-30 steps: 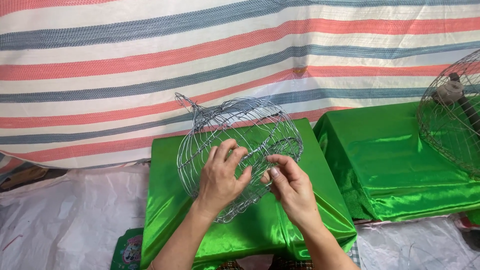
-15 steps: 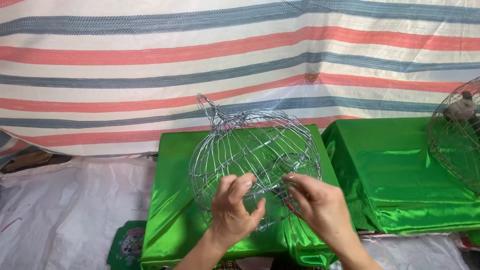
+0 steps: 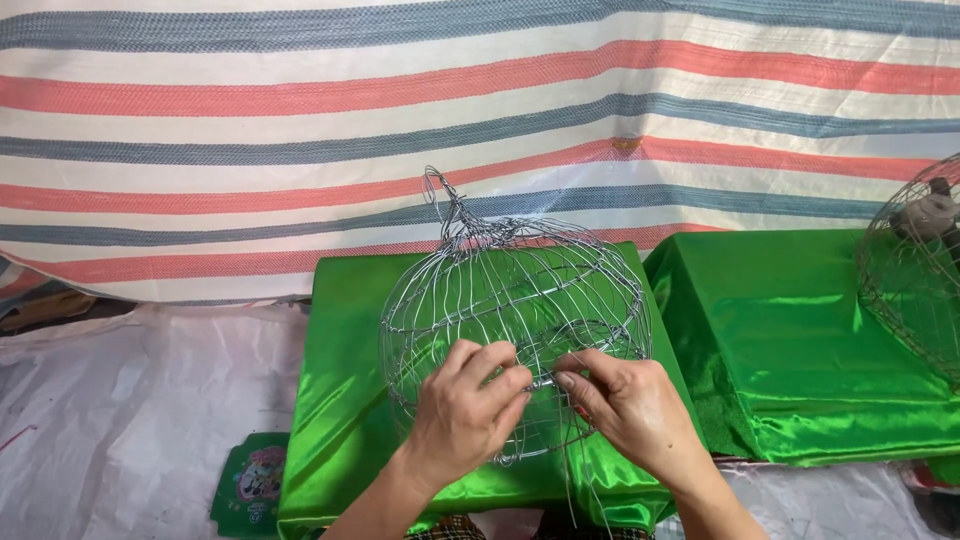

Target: Fabricating a wire structure by weaving and cutting metal wire with pliers.

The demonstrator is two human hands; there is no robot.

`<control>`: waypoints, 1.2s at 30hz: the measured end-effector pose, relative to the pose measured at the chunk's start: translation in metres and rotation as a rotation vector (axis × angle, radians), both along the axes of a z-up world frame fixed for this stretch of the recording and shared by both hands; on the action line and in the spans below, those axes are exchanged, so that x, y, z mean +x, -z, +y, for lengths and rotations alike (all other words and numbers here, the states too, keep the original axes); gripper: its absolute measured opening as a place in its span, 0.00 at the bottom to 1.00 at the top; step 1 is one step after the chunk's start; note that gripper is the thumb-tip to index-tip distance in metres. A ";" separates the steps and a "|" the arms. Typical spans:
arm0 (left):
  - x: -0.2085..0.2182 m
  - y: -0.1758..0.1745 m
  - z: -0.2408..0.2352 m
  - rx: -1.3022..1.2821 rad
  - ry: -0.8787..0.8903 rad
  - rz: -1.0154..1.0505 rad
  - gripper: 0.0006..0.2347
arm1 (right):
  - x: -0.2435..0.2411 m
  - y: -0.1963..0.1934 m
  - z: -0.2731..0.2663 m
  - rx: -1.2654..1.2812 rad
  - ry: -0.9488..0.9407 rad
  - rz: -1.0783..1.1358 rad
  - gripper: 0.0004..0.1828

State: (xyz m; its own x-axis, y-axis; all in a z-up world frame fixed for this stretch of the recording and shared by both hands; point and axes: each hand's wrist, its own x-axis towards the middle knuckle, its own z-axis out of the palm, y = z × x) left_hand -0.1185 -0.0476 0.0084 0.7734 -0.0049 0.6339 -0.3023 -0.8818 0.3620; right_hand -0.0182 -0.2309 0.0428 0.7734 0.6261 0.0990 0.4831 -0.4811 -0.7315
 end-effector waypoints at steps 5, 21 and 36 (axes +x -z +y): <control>0.006 -0.005 0.001 -0.027 0.023 0.040 0.07 | 0.000 0.001 0.001 0.030 0.018 -0.015 0.05; 0.019 0.064 0.007 0.091 -0.084 -0.173 0.21 | 0.025 0.059 -0.012 0.321 0.079 0.265 0.12; 0.034 0.012 0.058 -0.053 -0.225 -0.372 0.20 | 0.060 0.186 -0.033 0.471 0.356 0.411 0.16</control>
